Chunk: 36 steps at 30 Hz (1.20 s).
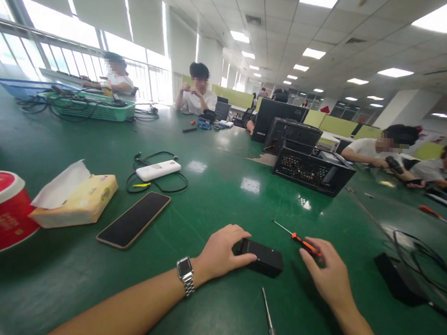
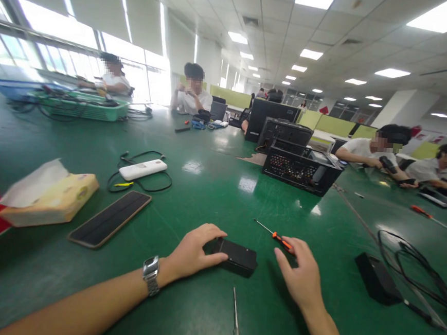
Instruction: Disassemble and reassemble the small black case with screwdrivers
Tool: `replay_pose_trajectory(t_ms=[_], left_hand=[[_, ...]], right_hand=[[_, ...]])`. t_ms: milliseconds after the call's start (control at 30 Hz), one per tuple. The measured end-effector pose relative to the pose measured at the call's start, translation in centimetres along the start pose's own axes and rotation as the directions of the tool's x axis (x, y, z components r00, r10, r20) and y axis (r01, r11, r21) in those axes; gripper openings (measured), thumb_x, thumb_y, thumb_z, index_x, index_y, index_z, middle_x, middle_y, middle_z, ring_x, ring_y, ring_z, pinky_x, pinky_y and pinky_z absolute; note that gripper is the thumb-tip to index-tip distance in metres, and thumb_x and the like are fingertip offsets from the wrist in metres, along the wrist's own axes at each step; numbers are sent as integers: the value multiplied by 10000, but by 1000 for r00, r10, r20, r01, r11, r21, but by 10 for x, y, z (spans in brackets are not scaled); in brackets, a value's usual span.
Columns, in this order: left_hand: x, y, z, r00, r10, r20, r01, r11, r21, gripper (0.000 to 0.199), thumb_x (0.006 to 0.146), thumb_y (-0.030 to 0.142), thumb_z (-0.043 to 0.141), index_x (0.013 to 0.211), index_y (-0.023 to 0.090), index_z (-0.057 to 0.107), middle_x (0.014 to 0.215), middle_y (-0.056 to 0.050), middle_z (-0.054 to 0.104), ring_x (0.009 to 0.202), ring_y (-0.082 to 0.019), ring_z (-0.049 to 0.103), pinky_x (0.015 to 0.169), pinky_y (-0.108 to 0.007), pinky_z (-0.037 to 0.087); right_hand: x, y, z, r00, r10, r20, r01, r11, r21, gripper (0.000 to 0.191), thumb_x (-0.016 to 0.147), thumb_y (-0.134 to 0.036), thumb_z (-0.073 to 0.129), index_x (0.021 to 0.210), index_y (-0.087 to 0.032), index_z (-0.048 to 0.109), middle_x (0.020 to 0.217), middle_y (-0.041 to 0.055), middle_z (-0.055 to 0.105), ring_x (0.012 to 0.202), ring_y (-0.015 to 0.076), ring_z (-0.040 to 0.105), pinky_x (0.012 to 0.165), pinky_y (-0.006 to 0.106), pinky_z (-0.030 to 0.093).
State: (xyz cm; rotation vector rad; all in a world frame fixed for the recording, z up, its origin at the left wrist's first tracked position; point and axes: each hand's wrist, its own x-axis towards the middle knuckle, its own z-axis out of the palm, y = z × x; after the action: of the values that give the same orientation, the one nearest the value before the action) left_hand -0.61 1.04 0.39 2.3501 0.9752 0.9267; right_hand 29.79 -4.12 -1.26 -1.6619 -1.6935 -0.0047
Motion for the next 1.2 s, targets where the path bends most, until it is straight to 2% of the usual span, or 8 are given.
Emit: replay_pose_trajectory(t_ms=[67, 167, 267, 367, 467, 533, 800, 1200], left_hand=[[0, 0, 0, 1000, -2, 14, 2, 1000, -7, 364, 799, 446, 717, 1057, 195, 657, 1031, -63, 669, 959, -228, 602, 861, -339, 488], [1, -2, 0, 999, 15, 30, -14, 999, -38, 354, 792, 450, 726, 1032, 199, 661, 1021, -59, 670, 952, -220, 604, 854, -329, 484], [1, -3, 1, 999, 24, 25, -22, 997, -79, 372, 774, 455, 745, 1027, 196, 661, 1025, -59, 670, 954, -220, 608, 861, -329, 479], [1, -3, 1, 1000, 12, 20, -10, 995, -97, 382, 751, 445, 770, 1017, 192, 661, 1014, -55, 673, 939, -217, 612, 848, -320, 478], [0, -1, 2, 1000, -3, 8, 4, 996, -88, 378, 749, 429, 774, 1016, 189, 654, 1002, -49, 673, 924, -213, 612, 839, -316, 476], [0, 0, 2, 1000, -14, 3, 14, 996, -91, 360, 761, 414, 763, 1018, 189, 649, 999, -48, 671, 919, -211, 611, 835, -313, 475], [1, 2, 2, 999, -41, 20, 44, 992, -122, 314, 784, 382, 736, 1025, 198, 655, 1008, -44, 666, 918, -203, 611, 810, -294, 473], [0, 2, 2, 999, -43, 28, 45, 992, -115, 324, 790, 378, 730, 1047, 198, 645, 1012, -44, 659, 916, -201, 604, 792, -290, 468]], right_hand=[[6, 28, -4, 988, 132, -78, -139, 987, -86, 493, 744, -516, 620, 1111, -189, 649, 1133, 127, 627, 915, 280, 615, 825, 458, 492], [10, 49, -7, 968, 250, -25, -250, 968, 9, 400, 675, -504, 661, 932, -200, 699, 911, 77, 689, 783, 261, 623, 773, 437, 496], [8, 42, -6, 931, 360, -54, -339, 911, 233, 355, 671, -502, 692, 846, -194, 688, 706, 26, 667, 630, 209, 601, 606, 339, 490], [4, 23, -8, 890, 442, -113, -341, 809, 479, 348, 755, -511, 611, 837, -174, 630, 723, 42, 666, 608, 187, 613, 507, 284, 462], [0, 10, -13, 879, 470, -73, -273, 625, 731, 254, 795, -433, 580, 818, -181, 603, 691, 32, 654, 562, 171, 606, 470, 274, 451], [-3, 7, -16, 887, 462, -27, -246, 521, 818, 190, 778, -371, 615, 787, -181, 614, 624, 13, 626, 529, 164, 586, 453, 268, 435], [-5, 14, -17, 873, 487, -21, -276, 529, 802, 146, 768, -313, 621, 722, -174, 614, 557, -2, 597, 494, 140, 541, 439, 248, 403], [-5, 8, -22, 905, 422, -46, -254, 625, 739, 144, 768, -287, 585, 696, -170, 627, 539, 5, 589, 483, 134, 510, 450, 247, 392]])
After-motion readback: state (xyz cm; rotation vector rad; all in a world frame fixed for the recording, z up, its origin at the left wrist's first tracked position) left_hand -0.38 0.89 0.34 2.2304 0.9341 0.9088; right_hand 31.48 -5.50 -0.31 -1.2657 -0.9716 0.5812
